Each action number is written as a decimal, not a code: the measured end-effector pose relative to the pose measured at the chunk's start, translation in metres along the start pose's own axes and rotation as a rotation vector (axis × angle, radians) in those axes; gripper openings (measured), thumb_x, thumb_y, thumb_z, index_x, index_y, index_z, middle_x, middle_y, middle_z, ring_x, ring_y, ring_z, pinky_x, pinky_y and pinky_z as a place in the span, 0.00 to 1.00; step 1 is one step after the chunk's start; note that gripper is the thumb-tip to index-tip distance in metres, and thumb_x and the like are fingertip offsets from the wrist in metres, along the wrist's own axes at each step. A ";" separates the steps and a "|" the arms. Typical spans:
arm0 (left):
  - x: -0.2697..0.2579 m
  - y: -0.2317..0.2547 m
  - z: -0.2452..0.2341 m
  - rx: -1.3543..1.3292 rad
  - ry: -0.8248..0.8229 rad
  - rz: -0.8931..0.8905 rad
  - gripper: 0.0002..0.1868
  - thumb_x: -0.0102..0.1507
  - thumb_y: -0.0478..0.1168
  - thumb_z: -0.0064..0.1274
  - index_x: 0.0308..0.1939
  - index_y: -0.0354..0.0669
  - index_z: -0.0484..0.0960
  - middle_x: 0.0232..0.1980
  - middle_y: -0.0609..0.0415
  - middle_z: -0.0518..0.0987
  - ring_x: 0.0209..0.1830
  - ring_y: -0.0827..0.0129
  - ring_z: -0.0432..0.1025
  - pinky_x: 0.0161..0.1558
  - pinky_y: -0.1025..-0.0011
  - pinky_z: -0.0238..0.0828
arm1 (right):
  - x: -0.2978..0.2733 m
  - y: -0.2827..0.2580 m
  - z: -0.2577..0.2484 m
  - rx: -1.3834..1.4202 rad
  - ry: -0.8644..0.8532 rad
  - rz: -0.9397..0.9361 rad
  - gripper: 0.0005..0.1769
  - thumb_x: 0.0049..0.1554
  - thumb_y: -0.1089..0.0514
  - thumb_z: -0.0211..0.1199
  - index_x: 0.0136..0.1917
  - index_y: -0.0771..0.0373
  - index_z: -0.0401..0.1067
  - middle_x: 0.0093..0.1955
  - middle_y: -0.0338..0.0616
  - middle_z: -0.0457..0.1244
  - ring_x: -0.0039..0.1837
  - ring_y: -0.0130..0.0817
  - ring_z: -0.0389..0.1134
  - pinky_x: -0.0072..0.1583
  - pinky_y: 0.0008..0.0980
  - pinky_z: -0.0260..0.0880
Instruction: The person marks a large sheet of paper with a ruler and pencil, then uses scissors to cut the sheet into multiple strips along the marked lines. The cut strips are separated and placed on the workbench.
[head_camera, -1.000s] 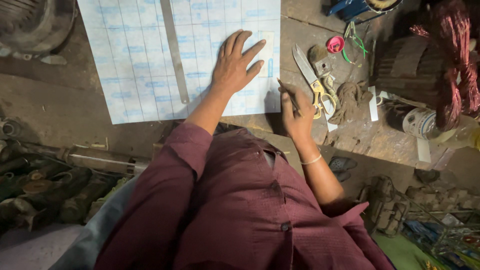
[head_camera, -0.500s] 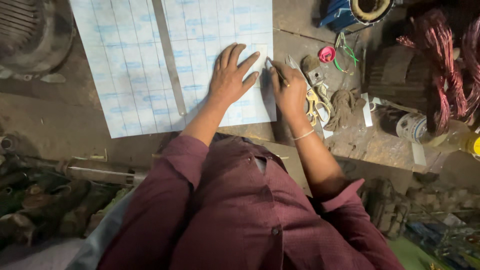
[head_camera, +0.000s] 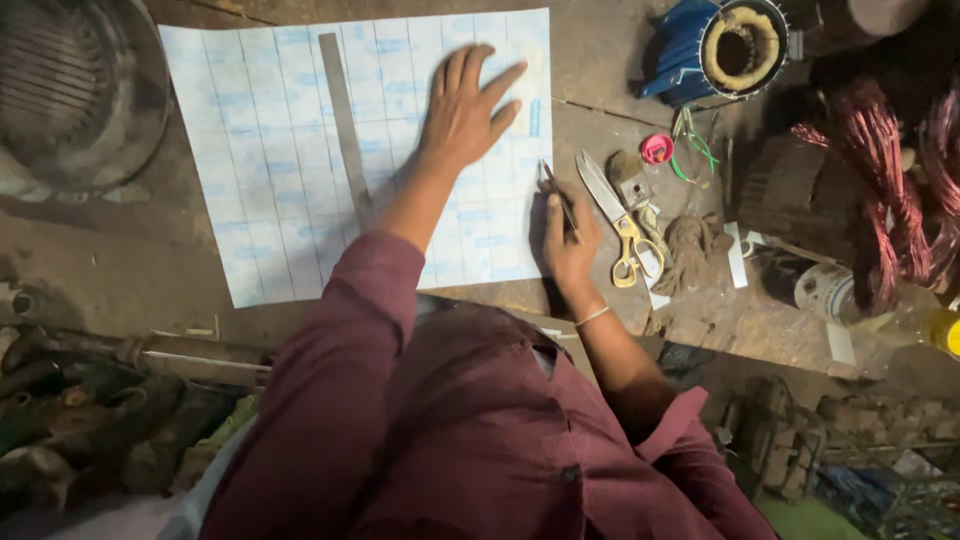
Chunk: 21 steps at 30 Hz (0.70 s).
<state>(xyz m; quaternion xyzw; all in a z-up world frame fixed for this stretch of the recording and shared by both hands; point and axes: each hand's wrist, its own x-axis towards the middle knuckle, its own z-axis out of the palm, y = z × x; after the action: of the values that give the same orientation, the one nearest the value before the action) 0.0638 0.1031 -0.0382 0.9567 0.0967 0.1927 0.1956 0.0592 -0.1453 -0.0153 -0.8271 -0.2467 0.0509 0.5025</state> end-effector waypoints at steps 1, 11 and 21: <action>0.011 -0.006 0.004 0.002 0.010 -0.005 0.24 0.70 0.51 0.57 0.71 0.57 0.77 0.69 0.43 0.67 0.71 0.46 0.57 0.72 0.46 0.52 | 0.002 0.002 0.000 -0.026 0.000 -0.004 0.12 0.68 0.57 0.58 0.61 0.66 0.73 0.55 0.53 0.71 0.57 0.46 0.74 0.60 0.38 0.71; 0.030 -0.022 0.015 -0.001 0.009 -0.063 0.24 0.71 0.52 0.56 0.71 0.59 0.76 0.69 0.43 0.65 0.72 0.45 0.55 0.73 0.45 0.48 | 0.002 0.010 0.002 -0.072 0.012 -0.031 0.12 0.67 0.60 0.60 0.60 0.68 0.73 0.56 0.57 0.70 0.58 0.50 0.73 0.61 0.41 0.71; 0.031 -0.019 0.011 0.013 -0.007 -0.069 0.25 0.71 0.52 0.56 0.72 0.60 0.76 0.69 0.44 0.65 0.73 0.46 0.54 0.73 0.45 0.48 | 0.022 -0.004 -0.001 -0.008 -0.022 0.057 0.12 0.67 0.60 0.60 0.60 0.67 0.74 0.53 0.53 0.71 0.54 0.41 0.73 0.57 0.35 0.72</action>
<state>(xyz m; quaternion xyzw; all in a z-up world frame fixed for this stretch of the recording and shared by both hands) 0.0946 0.1252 -0.0448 0.9547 0.1303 0.1817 0.1961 0.0770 -0.1349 -0.0077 -0.8351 -0.2289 0.0733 0.4948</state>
